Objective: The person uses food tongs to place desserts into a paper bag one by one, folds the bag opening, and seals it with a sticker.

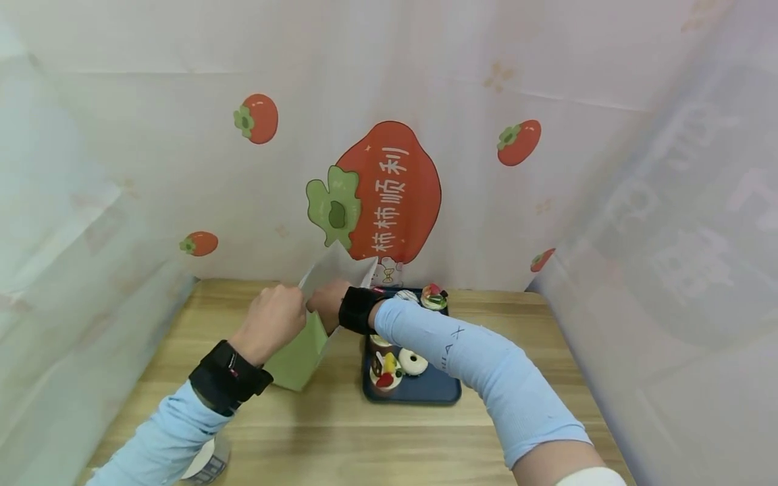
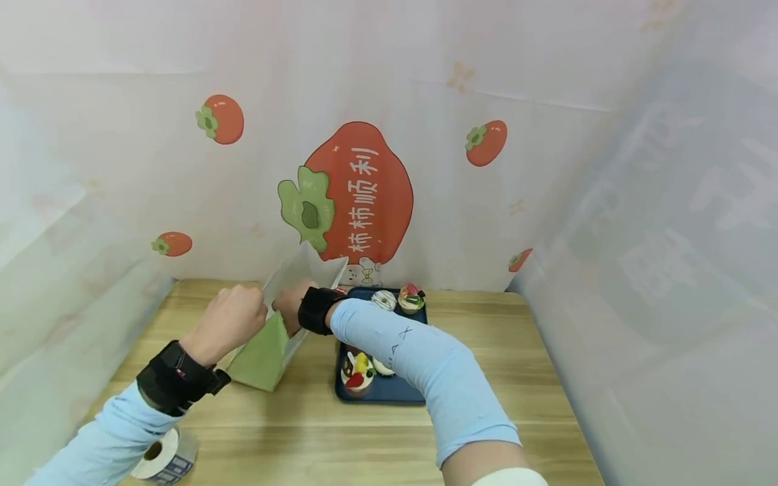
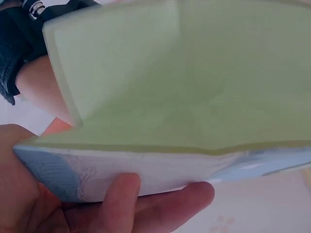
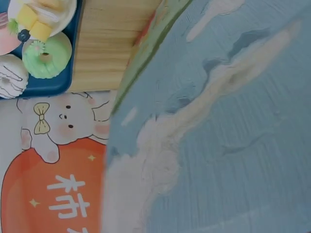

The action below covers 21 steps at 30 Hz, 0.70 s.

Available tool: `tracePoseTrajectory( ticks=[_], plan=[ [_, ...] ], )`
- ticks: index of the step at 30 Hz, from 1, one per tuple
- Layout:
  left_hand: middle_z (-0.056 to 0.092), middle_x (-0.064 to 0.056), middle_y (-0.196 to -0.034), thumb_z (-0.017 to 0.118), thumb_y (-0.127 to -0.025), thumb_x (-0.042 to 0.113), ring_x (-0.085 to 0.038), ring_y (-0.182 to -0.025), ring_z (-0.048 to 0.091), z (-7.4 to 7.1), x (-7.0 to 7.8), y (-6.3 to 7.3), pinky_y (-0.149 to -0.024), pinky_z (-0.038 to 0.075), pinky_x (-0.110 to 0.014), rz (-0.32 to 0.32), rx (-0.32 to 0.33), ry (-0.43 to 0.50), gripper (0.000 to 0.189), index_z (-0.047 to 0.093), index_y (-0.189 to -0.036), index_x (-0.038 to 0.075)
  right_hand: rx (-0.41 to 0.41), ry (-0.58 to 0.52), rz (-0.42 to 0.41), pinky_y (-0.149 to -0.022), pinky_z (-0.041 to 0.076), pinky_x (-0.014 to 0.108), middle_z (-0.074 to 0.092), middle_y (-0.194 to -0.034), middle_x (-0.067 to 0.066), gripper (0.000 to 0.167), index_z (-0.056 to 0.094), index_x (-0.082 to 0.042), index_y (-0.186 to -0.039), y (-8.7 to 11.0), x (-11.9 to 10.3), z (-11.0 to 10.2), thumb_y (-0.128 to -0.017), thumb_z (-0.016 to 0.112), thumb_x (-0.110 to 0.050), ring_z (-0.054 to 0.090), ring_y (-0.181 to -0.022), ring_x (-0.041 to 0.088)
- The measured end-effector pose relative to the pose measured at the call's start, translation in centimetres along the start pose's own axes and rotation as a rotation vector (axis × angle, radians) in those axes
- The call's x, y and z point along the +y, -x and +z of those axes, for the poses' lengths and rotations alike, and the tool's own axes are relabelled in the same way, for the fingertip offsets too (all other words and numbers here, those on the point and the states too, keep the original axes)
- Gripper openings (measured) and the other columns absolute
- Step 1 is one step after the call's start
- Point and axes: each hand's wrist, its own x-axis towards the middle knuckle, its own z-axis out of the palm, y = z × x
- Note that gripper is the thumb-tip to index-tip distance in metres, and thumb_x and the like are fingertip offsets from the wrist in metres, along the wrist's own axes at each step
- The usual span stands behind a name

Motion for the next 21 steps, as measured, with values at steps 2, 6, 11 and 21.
tracePoseTrajectory(
  ticks=[2, 6, 11, 21],
  plan=[
    [0.034, 0.002, -0.057, 0.054, -0.086, -0.006, -0.017, -0.047, 0.039, 0.0, 0.0, 0.1, -0.042, 0.035, -0.032, -0.006, -0.001, 0.001, 0.035, 0.043, -0.056, 0.009, 0.004, -0.006, 0.003, -0.056, 0.035, 0.028, 0.051, -0.079, -0.007, 0.009, 0.065, -0.021, -0.092, -0.2, 0.0, 0.4, -0.086, 0.070, -0.017, 0.042, -0.068, 0.011],
    [0.030, 0.003, -0.058, 0.053, -0.083, -0.008, -0.015, -0.049, 0.034, -0.2, 0.0, 0.1, -0.043, 0.031, -0.032, -0.012, 0.010, -0.011, 0.039, 0.037, -0.054, 0.012, -0.005, 0.049, -0.003, -0.054, 0.032, 0.029, 0.048, -0.074, -0.008, 0.014, 0.058, -0.021, -0.079, -0.1, 0.2, 0.6, -0.085, 0.072, -0.020, 0.040, -0.064, 0.011],
    [0.038, 0.000, -0.057, 0.059, -0.083, -0.006, -0.017, -0.047, 0.041, -0.5, 0.1, 0.4, -0.042, 0.036, -0.034, -0.017, -0.009, -0.016, 0.032, 0.045, -0.058, 0.007, -0.029, 0.054, -0.009, -0.054, 0.030, 0.028, 0.045, -0.071, -0.008, 0.030, 0.049, -0.021, -0.073, 1.5, 0.2, -1.7, -0.084, 0.077, -0.026, 0.037, -0.063, 0.011],
    [0.044, -0.004, -0.058, 0.057, -0.084, -0.007, -0.023, -0.050, 0.046, -0.7, 0.0, 0.4, -0.044, 0.044, -0.043, -0.029, -0.030, -0.036, 0.026, 0.050, -0.061, 0.003, 0.024, 0.080, 0.048, -0.061, 0.043, 0.030, 0.058, -0.083, -0.008, 0.028, 0.066, -0.021, -0.092, 7.3, 2.7, -7.1, -0.082, 0.080, -0.044, 0.051, -0.070, 0.012]
  ],
)
